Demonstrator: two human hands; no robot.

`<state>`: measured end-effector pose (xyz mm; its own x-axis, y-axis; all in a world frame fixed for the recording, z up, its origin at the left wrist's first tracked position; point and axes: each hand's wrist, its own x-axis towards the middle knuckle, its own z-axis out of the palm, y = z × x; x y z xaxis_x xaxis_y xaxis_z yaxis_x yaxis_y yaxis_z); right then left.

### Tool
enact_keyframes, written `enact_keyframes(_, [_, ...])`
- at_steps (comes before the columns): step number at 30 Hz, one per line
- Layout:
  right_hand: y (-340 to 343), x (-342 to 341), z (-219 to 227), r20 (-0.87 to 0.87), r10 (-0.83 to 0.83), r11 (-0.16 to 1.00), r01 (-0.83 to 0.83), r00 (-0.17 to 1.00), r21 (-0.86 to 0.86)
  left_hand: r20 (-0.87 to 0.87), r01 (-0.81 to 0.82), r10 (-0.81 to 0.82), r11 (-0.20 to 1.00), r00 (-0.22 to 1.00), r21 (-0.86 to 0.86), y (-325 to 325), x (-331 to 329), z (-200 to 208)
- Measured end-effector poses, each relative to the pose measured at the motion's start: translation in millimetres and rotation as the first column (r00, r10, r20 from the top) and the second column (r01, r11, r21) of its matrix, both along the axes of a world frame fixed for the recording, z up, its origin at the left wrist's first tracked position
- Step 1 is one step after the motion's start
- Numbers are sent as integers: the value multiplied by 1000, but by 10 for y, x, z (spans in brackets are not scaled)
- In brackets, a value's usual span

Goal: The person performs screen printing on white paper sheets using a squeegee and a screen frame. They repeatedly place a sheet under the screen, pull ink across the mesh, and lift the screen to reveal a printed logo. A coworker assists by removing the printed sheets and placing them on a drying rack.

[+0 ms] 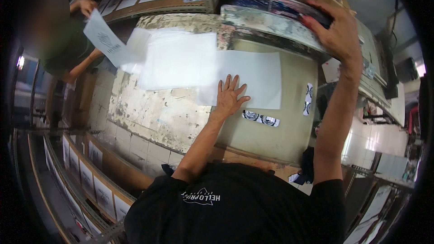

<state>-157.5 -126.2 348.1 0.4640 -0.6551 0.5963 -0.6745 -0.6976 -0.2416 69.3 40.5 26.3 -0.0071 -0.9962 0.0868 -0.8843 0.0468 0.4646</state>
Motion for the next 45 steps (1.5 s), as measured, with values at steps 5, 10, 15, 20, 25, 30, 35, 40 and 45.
enact_keyframes(5, [6,25,24,-80,-27,997,21,996,-78,46,205,-205,979,978,12,-330,-475,-266])
enact_keyframes(10, [35,6,52,-81,-39,999,36,996,-41,50,309,-311,950,949,34,-460,-598,-276])
enact_keyframes(15, [155,81,230,1,6,994,-6,1000,110,26,364,-366,930,930,51,-295,-538,-261])
enact_keyframes(20, [125,74,208,37,55,993,-59,998,107,29,386,-388,921,921,54,-187,-559,-237])
enact_keyframes(25, [163,94,226,0,25,996,-25,1000,86,-5,381,-381,924,924,12,-150,-641,-234])
enact_keyframes(30, [130,87,161,-7,20,996,-19,1000,87,2,398,-398,917,917,-2,-122,-661,-255])
enact_keyframes(35, [159,40,17,-33,27,999,-27,999,18,-184,343,-355,934,916,-96,-82,-599,-28])
enact_keyframes(40, [692,-60,-481,-31,58,998,-57,998,31,-873,-253,-248,892,420,-375,82,-355,689])
enact_keyframes(45, [1340,-103,-1197,-55,39,986,-30,998,163,-914,-242,69,970,401,-33,558,74,718])
